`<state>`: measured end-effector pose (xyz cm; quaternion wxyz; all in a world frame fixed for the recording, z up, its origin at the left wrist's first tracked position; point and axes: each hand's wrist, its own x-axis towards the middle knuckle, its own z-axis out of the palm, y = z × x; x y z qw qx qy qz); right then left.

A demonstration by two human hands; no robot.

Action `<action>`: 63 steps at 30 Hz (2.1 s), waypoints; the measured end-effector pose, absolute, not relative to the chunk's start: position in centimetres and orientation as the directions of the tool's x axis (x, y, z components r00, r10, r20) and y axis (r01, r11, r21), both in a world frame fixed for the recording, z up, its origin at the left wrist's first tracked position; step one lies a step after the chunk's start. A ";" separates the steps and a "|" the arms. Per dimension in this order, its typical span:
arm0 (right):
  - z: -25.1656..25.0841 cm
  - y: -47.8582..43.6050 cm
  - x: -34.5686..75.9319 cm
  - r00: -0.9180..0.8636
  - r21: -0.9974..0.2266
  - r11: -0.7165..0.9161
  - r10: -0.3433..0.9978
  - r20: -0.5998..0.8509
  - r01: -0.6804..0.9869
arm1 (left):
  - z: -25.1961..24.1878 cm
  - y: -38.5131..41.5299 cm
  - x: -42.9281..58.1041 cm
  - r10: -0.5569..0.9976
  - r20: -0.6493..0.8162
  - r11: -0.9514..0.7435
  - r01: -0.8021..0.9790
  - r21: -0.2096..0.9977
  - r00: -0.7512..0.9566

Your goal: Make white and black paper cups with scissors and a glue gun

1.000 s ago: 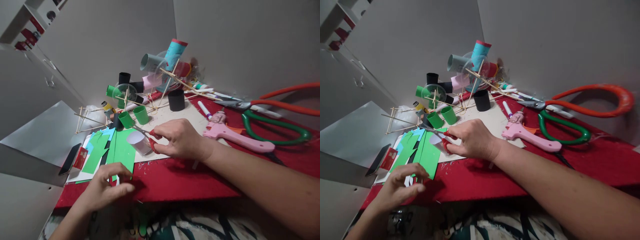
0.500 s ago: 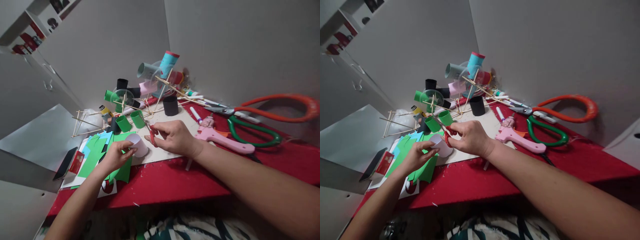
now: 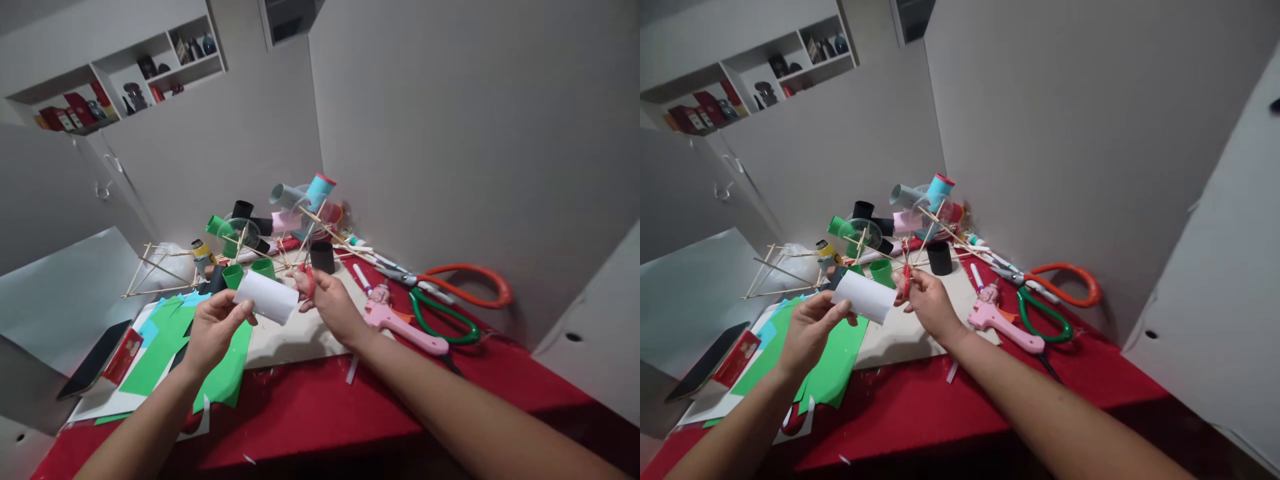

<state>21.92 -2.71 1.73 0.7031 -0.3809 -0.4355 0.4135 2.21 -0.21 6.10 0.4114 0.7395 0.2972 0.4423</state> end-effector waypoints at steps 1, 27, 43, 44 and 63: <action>1.6 -2.8 21.7 0.263 -0.897 0.341 0.926 0.269 -0.280 | 6.1 -0.3 2.4 0.798 0.420 -0.494 0.070 0.867 0.433; 1.8 -3.4 18.4 0.427 -0.628 0.356 0.903 0.041 -0.692 | 5.2 -1.6 6.7 0.871 0.388 -0.332 -0.220 0.917 0.300; 0.2 -4.0 19.3 0.331 -0.892 0.336 0.915 0.232 -0.303 | 3.8 0.4 5.9 0.909 -0.011 0.244 -0.510 0.825 0.418; 0.2 -4.0 19.6 0.333 -0.901 0.334 0.913 0.236 -0.277 | 3.9 0.7 5.7 0.903 -0.046 0.280 -0.506 0.816 0.426; 0.6 -0.6 19.6 0.293 -0.840 0.482 0.789 0.540 0.250 | 4.9 0.3 5.9 0.885 -0.093 0.343 -0.504 0.792 0.457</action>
